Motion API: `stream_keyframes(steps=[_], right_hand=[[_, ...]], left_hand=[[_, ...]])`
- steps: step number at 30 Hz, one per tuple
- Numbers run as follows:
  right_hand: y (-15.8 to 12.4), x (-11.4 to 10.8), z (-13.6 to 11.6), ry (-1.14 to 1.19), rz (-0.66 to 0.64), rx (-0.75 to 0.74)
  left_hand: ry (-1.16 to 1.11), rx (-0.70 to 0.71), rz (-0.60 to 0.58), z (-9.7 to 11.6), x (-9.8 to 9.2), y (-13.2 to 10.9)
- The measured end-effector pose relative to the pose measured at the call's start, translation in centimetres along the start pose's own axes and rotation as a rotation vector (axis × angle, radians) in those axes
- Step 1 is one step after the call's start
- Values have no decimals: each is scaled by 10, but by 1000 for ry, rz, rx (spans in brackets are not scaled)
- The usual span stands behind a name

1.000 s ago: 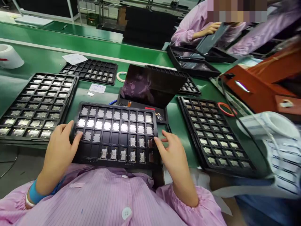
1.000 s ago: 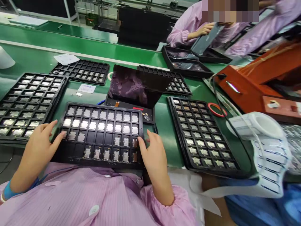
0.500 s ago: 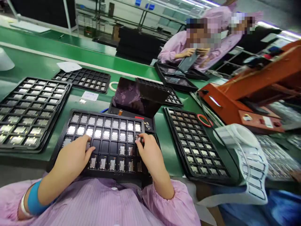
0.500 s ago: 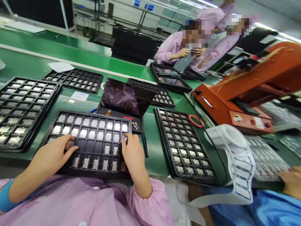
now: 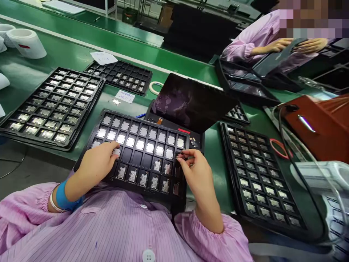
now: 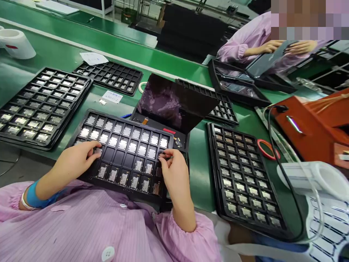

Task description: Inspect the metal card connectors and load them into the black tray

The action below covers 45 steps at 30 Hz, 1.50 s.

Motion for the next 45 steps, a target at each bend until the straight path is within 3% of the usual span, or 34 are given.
stream_keyframes(steps=[6, 11, 14, 19, 24, 32, 37, 42, 45], right_hand=[[-3, -6, -5, 115, 13, -2], [-16, -17, -18, 566, 75, 139], [-26, -16, -27, 844, -58, 274], [-43, -7, -39, 1090, -285, 445], [-59, 2, -46, 982, -428, 499], [-73, 13, -60, 1035, -380, 613], [-76, 16, -64, 1050, -452, 649], [-78, 13, -64, 1045, -437, 708], [-79, 12, -67, 1027, -468, 719]], left_hand=[[-50, 126, -90, -7, 0, 16], [-111, 260, -49, -12, -3, 25], [-182, 283, -13, -13, -8, 24], [-214, 221, -124, -18, -10, 18], [-348, 248, -85, -25, 0, 16], [-593, 104, -34, -31, 3, 18], [-621, 116, -134, -33, 4, 17], [-780, 109, -225, -38, 0, 11], [-813, 51, -242, -39, -4, 7]])
Point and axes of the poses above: each hand's wrist, its own y-axis towards the middle knuckle, its own x-axis out of the palm, z = x × y, the point moved 3 cm from there along y, towards the middle knuckle, and after that the axes turned 11 degrees about z, right-handed, at the moved point
